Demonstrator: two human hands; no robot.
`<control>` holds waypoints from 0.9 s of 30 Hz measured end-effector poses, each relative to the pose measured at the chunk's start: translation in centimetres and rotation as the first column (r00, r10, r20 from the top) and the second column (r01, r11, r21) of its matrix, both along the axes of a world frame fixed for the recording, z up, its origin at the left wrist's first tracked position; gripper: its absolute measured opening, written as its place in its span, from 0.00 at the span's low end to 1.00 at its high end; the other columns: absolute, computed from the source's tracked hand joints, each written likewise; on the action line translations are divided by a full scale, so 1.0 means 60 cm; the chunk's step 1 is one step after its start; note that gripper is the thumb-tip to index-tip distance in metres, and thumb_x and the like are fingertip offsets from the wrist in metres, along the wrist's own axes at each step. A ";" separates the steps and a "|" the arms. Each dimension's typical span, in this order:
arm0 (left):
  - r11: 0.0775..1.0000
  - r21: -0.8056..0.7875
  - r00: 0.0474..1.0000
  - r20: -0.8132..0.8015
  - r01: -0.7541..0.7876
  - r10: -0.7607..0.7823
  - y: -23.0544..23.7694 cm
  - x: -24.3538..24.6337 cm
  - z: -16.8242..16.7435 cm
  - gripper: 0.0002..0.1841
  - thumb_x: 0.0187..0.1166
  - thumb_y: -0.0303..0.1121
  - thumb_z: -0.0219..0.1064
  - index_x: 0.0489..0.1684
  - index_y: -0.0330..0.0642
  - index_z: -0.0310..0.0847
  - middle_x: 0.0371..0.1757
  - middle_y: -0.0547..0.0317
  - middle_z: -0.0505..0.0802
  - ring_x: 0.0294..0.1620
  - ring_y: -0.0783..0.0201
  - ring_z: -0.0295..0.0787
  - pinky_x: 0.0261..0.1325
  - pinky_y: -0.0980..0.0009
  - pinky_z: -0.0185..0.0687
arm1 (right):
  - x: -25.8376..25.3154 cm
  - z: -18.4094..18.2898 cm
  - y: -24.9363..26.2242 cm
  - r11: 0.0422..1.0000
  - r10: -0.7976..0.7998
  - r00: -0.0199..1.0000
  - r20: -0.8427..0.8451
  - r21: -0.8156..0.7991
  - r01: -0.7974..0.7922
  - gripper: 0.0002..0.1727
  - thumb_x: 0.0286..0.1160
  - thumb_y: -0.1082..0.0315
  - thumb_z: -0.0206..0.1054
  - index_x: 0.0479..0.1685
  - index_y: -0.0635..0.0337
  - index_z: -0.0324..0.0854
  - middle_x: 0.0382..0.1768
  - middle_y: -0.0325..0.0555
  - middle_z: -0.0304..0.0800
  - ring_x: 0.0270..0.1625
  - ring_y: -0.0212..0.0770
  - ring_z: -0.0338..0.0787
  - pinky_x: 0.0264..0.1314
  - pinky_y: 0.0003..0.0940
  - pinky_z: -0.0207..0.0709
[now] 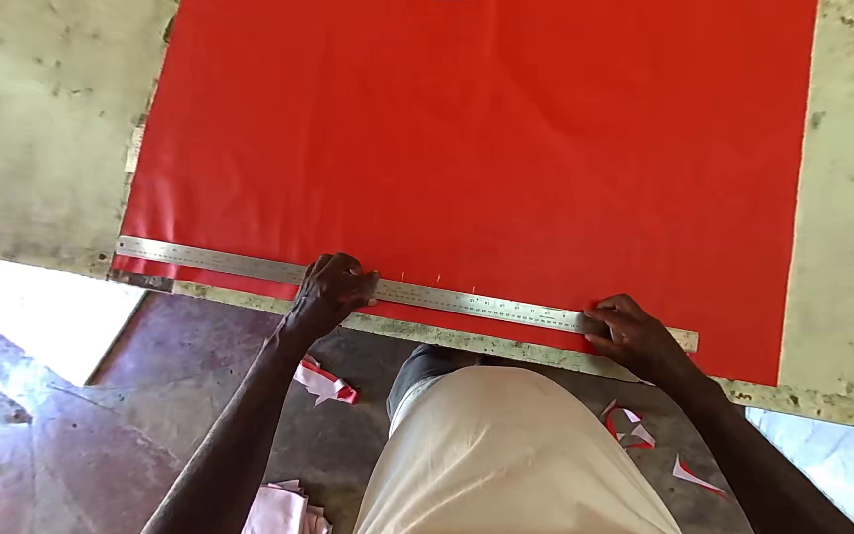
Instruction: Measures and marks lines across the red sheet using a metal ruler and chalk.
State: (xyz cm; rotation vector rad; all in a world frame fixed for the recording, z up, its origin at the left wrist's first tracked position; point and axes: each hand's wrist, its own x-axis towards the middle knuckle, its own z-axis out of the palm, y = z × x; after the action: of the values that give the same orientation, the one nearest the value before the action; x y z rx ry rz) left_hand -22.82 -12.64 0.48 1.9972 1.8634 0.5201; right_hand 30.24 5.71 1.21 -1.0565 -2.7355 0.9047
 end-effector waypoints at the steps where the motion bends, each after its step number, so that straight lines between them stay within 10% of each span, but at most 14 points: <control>1: 1.000 0.000 1.000 0.003 0.000 0.000 0.000 0.000 0.000 0.22 0.78 0.54 0.69 0.66 0.59 0.91 0.58 0.54 0.86 0.61 0.51 0.80 0.65 0.46 0.74 | 0.000 0.000 0.000 1.000 0.001 1.000 -0.002 0.002 -0.001 0.20 0.73 0.64 0.76 0.64 0.58 0.88 0.59 0.52 0.83 0.45 0.45 0.90 0.43 0.46 0.89; 27: 0.993 -0.103 0.998 0.027 -0.052 0.055 0.014 0.012 0.009 0.19 0.72 0.46 0.76 0.59 0.54 0.91 0.59 0.56 0.87 0.62 0.49 0.80 0.61 0.42 0.73 | -0.003 -0.001 -0.022 0.996 -0.078 0.996 0.037 0.039 0.076 0.18 0.77 0.64 0.72 0.64 0.56 0.87 0.63 0.53 0.82 0.46 0.49 0.91 0.43 0.50 0.89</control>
State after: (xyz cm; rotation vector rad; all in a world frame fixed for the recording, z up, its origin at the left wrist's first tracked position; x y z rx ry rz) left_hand -22.12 -11.79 1.01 1.8689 1.8903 0.4574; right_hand 30.04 4.39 1.14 -1.1753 -2.7101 0.8268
